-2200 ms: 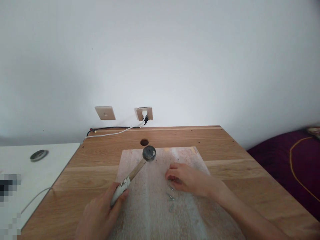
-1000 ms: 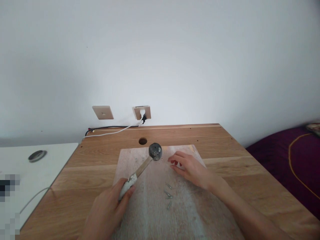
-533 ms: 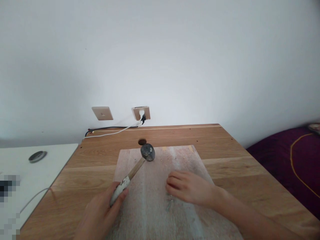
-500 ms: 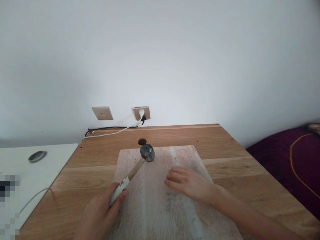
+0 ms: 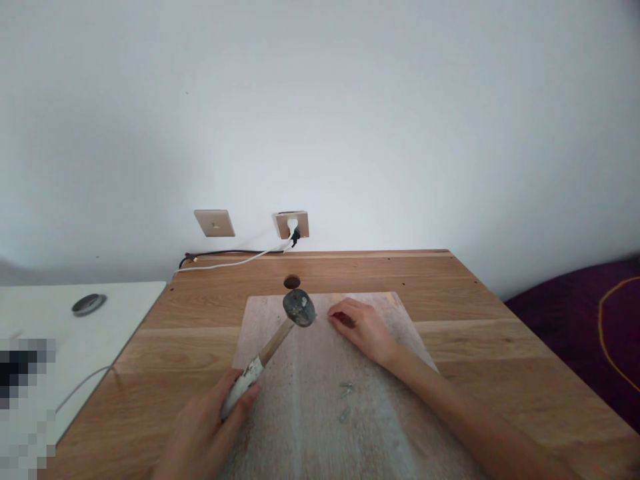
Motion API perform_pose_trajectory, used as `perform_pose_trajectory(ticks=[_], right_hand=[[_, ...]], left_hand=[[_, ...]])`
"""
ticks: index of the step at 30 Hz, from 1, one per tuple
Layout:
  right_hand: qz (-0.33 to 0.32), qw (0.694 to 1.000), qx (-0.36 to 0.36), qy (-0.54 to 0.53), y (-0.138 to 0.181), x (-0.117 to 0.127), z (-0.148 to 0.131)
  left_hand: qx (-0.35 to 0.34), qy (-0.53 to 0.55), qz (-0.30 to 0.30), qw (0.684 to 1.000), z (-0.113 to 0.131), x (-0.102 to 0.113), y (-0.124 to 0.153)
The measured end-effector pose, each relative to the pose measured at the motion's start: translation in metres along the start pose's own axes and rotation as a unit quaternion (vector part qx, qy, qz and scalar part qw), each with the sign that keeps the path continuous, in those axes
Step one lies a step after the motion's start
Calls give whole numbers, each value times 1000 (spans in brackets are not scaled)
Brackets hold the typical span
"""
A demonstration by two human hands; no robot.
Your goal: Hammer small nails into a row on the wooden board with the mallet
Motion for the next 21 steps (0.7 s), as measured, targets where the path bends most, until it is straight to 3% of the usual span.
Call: perform_pose_trajectory(ticks=[9,14,17,21], right_hand=[[-24,998,-37,35,-4,5,1],[-35,997,-56,48,28,30,-6],[-100,994,-31,25,54,33,-26],[-202,979,-1,6,74,18,-50]], left_hand=[[-27,-13,-29,999,37,-8,-16],[-39,-51,-68,996,50,-16,-27],[-34,-53,-65,996,49,-17,-29],[-29,-60,-66,996,46,-18,-30]])
Point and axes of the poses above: each hand's wrist, its own y-axis away from the middle knuckle, its own x-axis out of the back of the hand, z = x × y, the point moved 8 cm from there along -y, towards the middle knuckle, and after that the axes turned 1 degree about z, right-handed, at the moved point
